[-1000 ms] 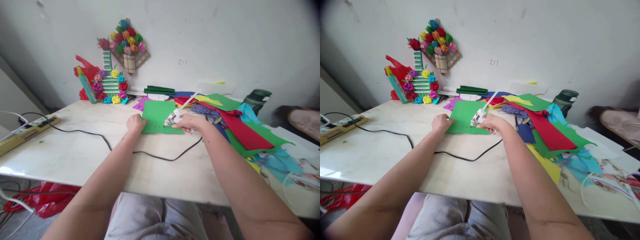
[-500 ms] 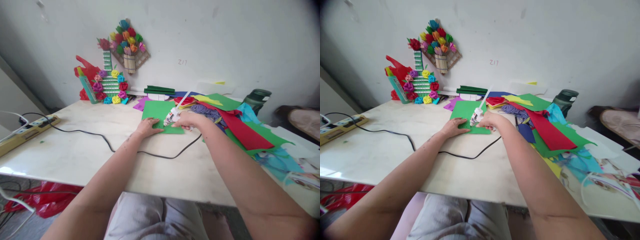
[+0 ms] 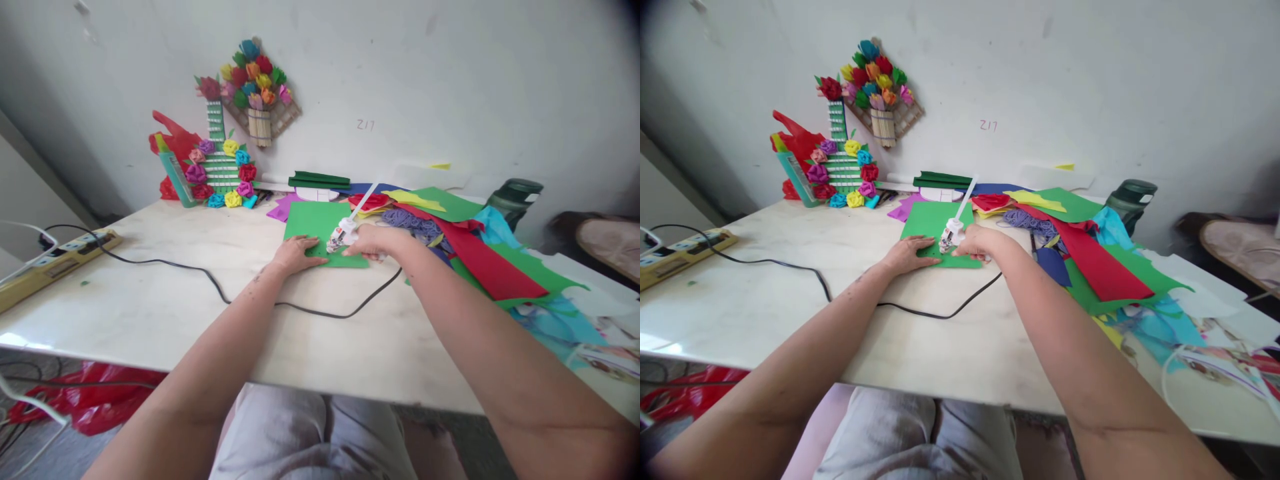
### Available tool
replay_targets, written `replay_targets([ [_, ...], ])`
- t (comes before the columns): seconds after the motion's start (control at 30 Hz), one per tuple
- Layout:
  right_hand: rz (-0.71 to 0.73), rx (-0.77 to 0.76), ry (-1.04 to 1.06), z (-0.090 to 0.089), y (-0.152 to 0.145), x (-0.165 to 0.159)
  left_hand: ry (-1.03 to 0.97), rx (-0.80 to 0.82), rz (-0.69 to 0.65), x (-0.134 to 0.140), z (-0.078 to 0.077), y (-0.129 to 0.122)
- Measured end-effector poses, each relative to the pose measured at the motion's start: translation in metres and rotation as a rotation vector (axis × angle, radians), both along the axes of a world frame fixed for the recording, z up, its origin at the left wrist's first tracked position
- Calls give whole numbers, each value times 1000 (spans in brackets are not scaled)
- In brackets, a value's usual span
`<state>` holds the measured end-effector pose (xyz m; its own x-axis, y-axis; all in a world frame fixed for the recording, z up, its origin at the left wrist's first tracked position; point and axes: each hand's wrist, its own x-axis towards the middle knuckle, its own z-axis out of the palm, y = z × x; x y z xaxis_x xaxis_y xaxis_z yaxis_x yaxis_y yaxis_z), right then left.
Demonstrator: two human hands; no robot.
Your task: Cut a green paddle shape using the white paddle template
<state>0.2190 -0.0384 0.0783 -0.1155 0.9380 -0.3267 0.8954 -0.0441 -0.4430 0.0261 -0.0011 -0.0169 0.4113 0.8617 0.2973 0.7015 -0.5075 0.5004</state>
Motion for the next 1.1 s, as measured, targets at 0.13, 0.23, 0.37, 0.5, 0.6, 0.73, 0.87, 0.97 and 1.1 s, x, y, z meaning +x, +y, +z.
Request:
replay_targets([
  [0.13, -13, 21, 65, 2, 0, 11, 12, 2, -1, 0, 1, -1],
  [0.23, -63, 64, 225, 7, -8, 23, 32, 4, 4, 1, 1, -2],
  [0.37, -120, 104, 371, 1, -20, 36, 102, 36, 9, 1, 2, -3],
  [0.5, -152, 113, 463, -22, -19, 47, 208, 103, 20, 2, 2, -7],
  [0.6, -148, 99, 505, -34, -17, 52, 206, 128, 89, 2, 3, -6],
  [0.73, -132, 69, 511, -38, -17, 52, -10, 135, 352, -4, 3, 3],
  [0.87, -144, 53, 524, -41, -18, 52, -208, -63, 570, -15, 3, 13],
  [0.97, -151, 54, 533, -44, -17, 54, -252, -95, 580, -20, 1, 15],
  [1.1, -146, 64, 541, -46, -15, 54, -204, -29, 555, -19, 1, 12],
])
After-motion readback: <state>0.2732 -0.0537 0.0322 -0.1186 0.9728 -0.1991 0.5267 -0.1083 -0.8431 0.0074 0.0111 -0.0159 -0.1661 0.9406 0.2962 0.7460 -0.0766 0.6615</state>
